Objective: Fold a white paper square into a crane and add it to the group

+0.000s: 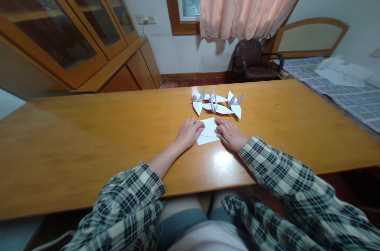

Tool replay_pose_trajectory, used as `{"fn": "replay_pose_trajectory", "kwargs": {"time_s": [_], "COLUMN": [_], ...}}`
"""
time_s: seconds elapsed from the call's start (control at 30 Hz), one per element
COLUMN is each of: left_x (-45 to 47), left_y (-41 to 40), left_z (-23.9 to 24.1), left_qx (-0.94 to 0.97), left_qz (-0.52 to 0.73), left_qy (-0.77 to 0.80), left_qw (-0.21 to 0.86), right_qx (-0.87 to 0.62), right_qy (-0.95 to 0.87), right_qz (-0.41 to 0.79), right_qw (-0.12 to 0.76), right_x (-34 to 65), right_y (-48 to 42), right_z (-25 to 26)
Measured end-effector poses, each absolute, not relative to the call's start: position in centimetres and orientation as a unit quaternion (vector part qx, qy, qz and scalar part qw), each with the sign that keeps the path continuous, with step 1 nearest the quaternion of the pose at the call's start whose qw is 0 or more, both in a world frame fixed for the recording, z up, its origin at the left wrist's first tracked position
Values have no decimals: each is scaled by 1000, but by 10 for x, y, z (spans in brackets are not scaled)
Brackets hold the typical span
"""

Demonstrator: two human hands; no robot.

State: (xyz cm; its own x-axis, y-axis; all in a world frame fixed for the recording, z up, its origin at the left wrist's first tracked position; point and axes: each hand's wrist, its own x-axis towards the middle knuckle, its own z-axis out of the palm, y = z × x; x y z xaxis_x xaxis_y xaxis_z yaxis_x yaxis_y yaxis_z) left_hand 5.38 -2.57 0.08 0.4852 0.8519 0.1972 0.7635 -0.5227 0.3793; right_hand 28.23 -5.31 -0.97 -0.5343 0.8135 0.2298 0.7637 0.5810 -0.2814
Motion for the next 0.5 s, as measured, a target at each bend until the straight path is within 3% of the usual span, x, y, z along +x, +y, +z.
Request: {"fn": "replay_pose_trajectory", "kwargs": {"time_s": [0.37,0.5], "left_x": [53,53], "left_y": [-25,-24], "left_z": [-1,-2], "left_qx": [853,852], "left_qz": [186,188], "left_qy": [471,471], "left_qw": [127,126], "right_qx": [-426,-486], "right_qy": [-861,-831], "right_qz": [160,115], "right_qw": [226,245], "right_x": [298,277], "right_y": [-49,-41], "right_z": [9,27]}}
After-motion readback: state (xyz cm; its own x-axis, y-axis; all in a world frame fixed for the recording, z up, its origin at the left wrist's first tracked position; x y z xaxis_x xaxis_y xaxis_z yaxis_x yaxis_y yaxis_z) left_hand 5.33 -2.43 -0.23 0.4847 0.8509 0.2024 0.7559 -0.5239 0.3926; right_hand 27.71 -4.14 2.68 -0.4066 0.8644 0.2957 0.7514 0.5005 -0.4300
